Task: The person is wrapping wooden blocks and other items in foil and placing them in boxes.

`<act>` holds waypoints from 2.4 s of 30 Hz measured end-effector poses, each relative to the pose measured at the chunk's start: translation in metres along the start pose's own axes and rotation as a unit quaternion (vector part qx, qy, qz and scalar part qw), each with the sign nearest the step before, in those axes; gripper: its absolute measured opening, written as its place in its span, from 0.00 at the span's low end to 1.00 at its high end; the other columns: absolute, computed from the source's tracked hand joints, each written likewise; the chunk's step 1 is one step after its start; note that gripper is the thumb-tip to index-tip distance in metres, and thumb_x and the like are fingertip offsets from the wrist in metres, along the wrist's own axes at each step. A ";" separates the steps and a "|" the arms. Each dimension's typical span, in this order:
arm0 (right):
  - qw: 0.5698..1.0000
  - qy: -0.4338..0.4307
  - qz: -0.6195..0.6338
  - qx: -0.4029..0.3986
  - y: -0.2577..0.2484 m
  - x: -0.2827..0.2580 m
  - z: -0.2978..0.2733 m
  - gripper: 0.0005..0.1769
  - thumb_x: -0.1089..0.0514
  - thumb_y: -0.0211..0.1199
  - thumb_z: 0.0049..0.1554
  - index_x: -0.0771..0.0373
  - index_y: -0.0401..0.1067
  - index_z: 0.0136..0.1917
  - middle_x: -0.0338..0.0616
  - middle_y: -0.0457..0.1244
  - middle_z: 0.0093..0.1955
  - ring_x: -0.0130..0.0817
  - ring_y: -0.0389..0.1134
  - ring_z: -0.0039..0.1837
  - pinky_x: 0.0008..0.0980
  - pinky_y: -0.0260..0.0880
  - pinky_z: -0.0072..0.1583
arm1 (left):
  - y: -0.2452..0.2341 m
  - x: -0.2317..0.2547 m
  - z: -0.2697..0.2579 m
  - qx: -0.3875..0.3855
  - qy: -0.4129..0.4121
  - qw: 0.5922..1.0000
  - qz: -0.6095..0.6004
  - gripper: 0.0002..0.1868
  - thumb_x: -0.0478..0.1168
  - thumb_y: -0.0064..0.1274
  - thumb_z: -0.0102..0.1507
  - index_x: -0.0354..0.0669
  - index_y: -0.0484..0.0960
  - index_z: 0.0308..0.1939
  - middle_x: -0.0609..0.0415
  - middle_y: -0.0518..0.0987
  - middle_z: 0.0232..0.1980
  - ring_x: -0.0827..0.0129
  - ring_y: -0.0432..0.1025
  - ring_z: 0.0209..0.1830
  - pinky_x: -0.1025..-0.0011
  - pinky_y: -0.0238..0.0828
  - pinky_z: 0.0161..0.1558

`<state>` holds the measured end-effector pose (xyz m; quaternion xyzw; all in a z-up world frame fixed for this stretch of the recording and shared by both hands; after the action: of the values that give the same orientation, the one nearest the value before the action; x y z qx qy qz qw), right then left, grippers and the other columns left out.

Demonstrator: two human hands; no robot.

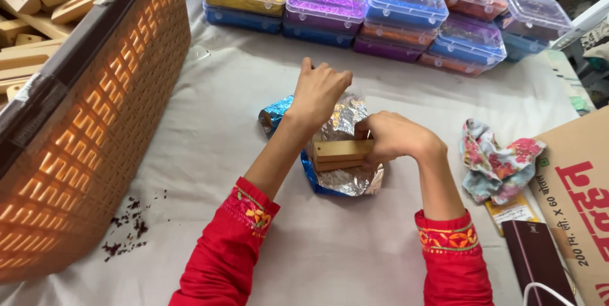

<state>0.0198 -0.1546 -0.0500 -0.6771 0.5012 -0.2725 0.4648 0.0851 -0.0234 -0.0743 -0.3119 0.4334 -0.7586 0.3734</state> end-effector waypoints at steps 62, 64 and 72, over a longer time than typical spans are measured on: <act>0.984 -0.063 0.140 0.091 0.036 0.023 -0.035 0.19 0.46 0.72 0.44 0.64 0.81 0.41 0.53 0.71 0.36 0.43 0.71 0.38 0.40 0.69 0.43 | -0.019 0.047 -0.155 0.089 0.179 0.974 -0.111 0.14 0.47 0.58 0.66 0.41 0.79 0.46 0.51 0.75 0.56 0.58 0.68 0.60 0.58 0.61 0.63; 0.991 0.001 0.129 0.023 0.042 0.025 -0.035 0.22 0.44 0.69 0.51 0.68 0.80 0.36 0.56 0.72 0.34 0.45 0.72 0.38 0.40 0.70 0.44 | -0.022 0.046 -0.154 0.097 0.171 0.973 -0.118 0.14 0.47 0.58 0.65 0.42 0.78 0.46 0.51 0.75 0.57 0.59 0.68 0.61 0.59 0.62 0.62; 0.960 -0.121 0.234 0.091 0.033 0.016 -0.033 0.35 0.49 0.73 0.37 0.62 0.74 0.58 0.48 0.72 0.49 0.39 0.74 0.47 0.35 0.71 0.49 | -0.031 0.045 -0.152 0.076 0.123 0.979 -0.141 0.31 0.50 0.65 0.57 0.40 0.74 0.59 0.47 0.73 0.62 0.54 0.67 0.64 0.55 0.58 0.64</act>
<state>-0.0160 -0.1837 -0.0671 -0.5236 0.5589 -0.1164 0.6325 -0.0688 0.0143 -0.1050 -0.2449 0.3692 -0.8668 0.2289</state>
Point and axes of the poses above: each hand's wrist, its own z-axis towards the middle knuckle, its own y-axis out of the palm, x = y × z, the point moved 5 cm from there along z, towards the middle knuckle
